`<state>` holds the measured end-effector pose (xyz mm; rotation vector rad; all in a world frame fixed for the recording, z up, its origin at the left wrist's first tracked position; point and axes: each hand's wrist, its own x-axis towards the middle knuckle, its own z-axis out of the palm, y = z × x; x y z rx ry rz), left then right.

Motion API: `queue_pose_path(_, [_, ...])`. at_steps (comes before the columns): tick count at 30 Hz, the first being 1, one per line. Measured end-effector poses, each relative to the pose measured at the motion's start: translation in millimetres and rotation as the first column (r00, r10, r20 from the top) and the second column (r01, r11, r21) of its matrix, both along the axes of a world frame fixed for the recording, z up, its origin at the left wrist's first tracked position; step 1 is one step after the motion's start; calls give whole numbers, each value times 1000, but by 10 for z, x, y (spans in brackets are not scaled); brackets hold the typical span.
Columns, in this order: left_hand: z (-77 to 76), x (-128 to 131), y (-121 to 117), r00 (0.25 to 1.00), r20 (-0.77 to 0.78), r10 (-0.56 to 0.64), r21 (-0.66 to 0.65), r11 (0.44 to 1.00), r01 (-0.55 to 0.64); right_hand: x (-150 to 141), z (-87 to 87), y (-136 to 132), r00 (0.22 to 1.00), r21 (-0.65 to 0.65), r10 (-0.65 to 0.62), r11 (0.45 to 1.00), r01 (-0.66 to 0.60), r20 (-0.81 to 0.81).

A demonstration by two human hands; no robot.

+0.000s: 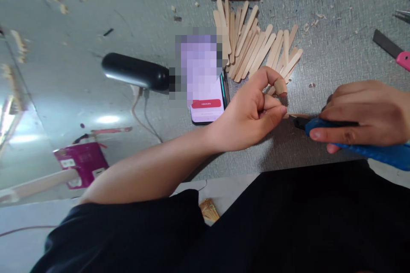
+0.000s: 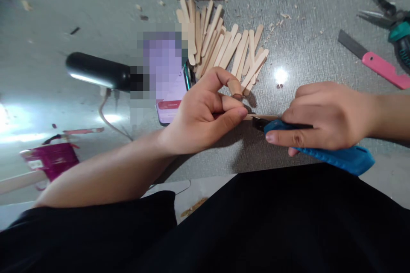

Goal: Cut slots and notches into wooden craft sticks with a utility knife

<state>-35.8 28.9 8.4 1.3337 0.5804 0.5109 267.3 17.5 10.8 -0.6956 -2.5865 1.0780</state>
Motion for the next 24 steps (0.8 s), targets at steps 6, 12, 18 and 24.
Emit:
queue_pose_path(6, [-22, -11, -4, 1000, -2, 11, 50, 999, -10, 104, -76, 1, 961, 506, 269, 839, -200, -65])
queue_pose_path(12, [-25, 6, -12, 995, -42, 88, 67, 994, -85, 214, 127, -109, 980, 406, 107, 913, -30, -166])
queue_pose_path(18, [-83, -11, -31, 992, -52, 113, 126, 986, -106, 155, 146, -1, 999, 142, -18, 990, 14, 27])
queue_pose_path(24, [-136, 10, -88, 985, -39, 165, 303, 942, -146, 236, 156, 165, 995, -44, -92, 995, 94, 48])
